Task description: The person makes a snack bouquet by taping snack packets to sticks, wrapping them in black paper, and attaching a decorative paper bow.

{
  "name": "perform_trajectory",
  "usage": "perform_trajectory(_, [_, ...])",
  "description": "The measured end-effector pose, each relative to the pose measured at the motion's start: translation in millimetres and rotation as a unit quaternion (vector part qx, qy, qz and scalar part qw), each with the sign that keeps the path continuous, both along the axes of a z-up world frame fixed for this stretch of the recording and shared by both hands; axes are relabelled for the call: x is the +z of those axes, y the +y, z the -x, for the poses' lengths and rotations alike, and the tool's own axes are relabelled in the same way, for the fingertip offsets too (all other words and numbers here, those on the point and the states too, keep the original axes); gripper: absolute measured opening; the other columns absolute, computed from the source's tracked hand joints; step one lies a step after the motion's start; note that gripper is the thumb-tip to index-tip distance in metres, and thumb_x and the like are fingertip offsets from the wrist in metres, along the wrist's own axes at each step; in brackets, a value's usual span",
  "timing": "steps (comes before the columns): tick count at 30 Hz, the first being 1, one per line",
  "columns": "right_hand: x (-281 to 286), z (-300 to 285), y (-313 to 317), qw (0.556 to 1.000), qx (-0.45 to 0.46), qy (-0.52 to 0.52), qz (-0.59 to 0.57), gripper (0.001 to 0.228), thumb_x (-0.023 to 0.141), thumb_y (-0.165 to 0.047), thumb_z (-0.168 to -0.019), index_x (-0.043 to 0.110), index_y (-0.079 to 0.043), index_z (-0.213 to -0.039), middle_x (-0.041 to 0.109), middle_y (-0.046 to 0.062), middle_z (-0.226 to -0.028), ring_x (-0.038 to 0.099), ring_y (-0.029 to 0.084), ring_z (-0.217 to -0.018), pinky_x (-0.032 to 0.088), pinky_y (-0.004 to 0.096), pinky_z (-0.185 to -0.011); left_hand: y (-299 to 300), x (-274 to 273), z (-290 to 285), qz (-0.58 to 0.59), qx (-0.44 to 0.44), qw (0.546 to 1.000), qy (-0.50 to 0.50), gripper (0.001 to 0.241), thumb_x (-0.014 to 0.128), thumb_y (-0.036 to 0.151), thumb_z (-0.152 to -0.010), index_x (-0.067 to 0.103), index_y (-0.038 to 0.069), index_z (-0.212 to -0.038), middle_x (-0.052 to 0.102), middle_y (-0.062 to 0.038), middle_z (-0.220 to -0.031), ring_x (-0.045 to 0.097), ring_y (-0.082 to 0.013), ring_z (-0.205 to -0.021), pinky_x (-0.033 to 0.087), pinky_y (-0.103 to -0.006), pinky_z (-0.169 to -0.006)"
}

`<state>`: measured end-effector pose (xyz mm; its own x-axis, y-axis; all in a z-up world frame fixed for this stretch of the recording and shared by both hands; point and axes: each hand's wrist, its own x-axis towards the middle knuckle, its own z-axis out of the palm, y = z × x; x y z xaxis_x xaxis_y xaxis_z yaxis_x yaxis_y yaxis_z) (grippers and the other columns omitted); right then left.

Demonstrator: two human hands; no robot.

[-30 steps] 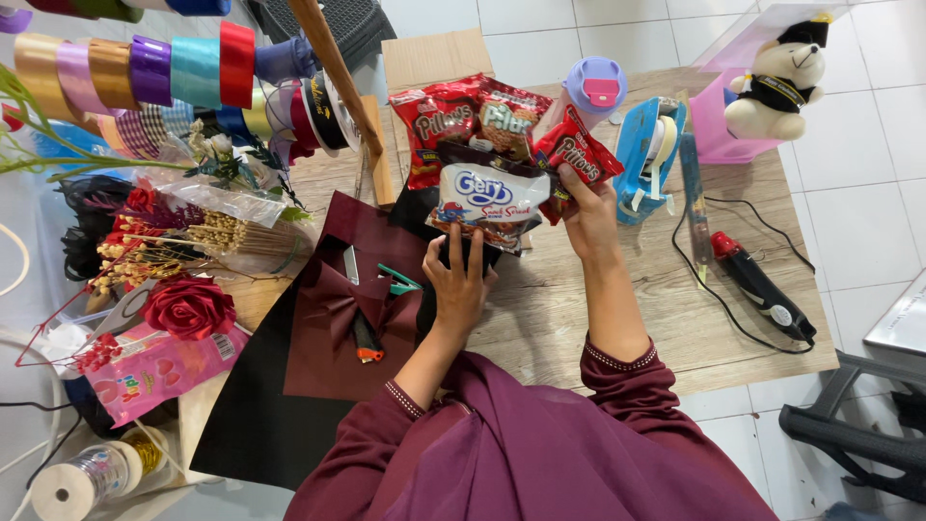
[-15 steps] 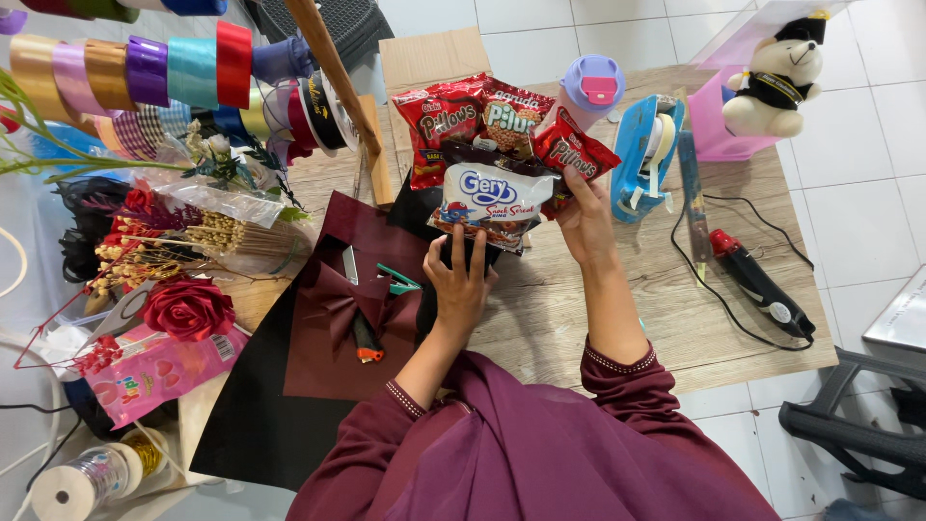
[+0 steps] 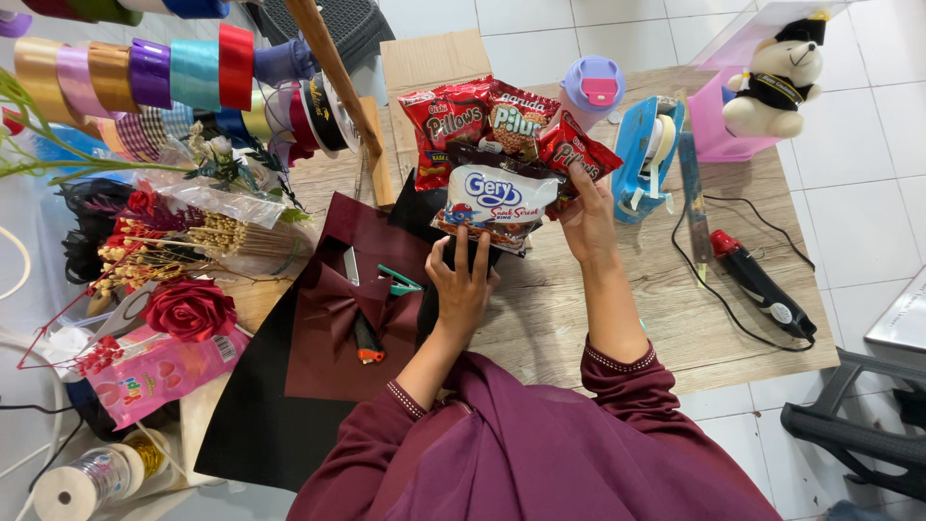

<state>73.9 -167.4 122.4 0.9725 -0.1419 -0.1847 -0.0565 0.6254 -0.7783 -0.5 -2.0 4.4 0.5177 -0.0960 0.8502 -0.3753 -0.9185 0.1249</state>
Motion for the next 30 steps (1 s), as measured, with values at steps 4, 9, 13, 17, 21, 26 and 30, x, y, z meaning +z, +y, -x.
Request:
perform_trajectory(4, [-10.1,-4.6,-4.6,1.000,0.002,-0.006,0.007,0.026,0.070,-0.022,-0.091,0.062,-0.001,-0.105,0.070,0.016,-0.091,0.071,0.025,-0.074,0.061,0.038,-0.058,1.0,-2.4,-1.0,0.000,0.001,1.000,0.000,0.060,0.057,0.015,-0.076,0.056,0.011,-0.136,0.048,-0.024,-0.139,0.051,-0.0492,-0.102,0.045,-0.0574,-0.074])
perform_trajectory(9, [-32.6,-10.0,-15.2,0.999,-0.012,0.031,0.001,0.044,0.069,-0.042,-0.088,0.062,-0.005,-0.112,0.070,0.015,-0.103,0.071,0.025,-0.093,0.061,0.040,-0.080,2.1,0.4,-1.6,0.009,0.013,1.000,0.005,0.059,0.055,0.015,-0.078,0.056,0.011,-0.136,0.048,-0.024,-0.139,0.052,-0.0475,-0.100,0.045,-0.0557,-0.074])
perform_trajectory(13, [-7.2,-4.4,-10.7,0.998,-0.016,0.054,-0.034,0.058,0.067,-0.052,-0.084,0.056,-0.005,-0.116,0.067,0.014,-0.108,0.069,0.027,-0.102,0.060,0.041,-0.087,2.6,2.3,0.0,0.005,0.020,1.000,0.010,0.061,0.057,0.015,-0.075,0.056,0.011,-0.136,0.048,-0.024,-0.139,0.052,-0.0474,-0.100,0.045,-0.0554,-0.074])
perform_trajectory(17, [-25.5,-11.5,-17.2,0.997,-0.007,0.070,-0.039,0.056,0.065,-0.051,-0.085,0.053,-0.006,-0.117,0.064,0.011,-0.109,0.067,0.026,-0.105,0.058,0.039,-0.091,1.1,6.5,1.1,0.004,0.042,0.999,0.017,0.066,0.060,0.015,-0.071,0.056,0.011,-0.137,0.049,-0.024,-0.139,0.052,-0.0463,-0.101,0.046,-0.0543,-0.075])
perform_trajectory(21, [-60.0,-22.3,-19.0,0.993,0.025,0.105,-0.040,0.044,0.066,-0.043,-0.089,0.058,-0.010,-0.116,0.067,0.006,-0.105,0.069,0.021,-0.099,0.058,0.035,-0.090,-4.4,11.7,6.3,-0.003,0.086,0.994,0.067,0.072,0.062,0.016,-0.068,0.054,0.011,-0.139,0.048,-0.023,-0.140,0.051,-0.0450,-0.103,0.045,-0.0527,-0.076])
perform_trajectory(26, [-92.9,-24.6,-16.2,0.988,0.040,0.145,-0.025,0.050,0.069,-0.044,-0.088,0.054,-0.010,-0.121,0.065,0.011,-0.110,0.069,0.025,-0.103,0.058,0.038,-0.089,-15.1,14.6,18.3,-0.014,0.161,0.970,0.184,0.104,0.080,0.024,-0.050,0.043,0.012,-0.147,0.038,-0.022,-0.148,0.049,-0.0430,-0.105,0.044,-0.0507,-0.079])
perform_trajectory(30, [-135.9,-21.3,-18.8,0.982,0.046,0.183,0.008,0.048,0.069,-0.037,-0.091,0.054,-0.006,-0.124,0.063,0.017,-0.115,0.065,0.031,-0.112,0.054,0.046,-0.096,-22.0,10.6,29.0,-0.012,0.180,0.938,0.296,0.126,0.094,0.031,-0.044,0.032,0.010,-0.152,0.026,-0.024,-0.154,0.047,-0.0442,-0.106,0.044,-0.0499,-0.077])
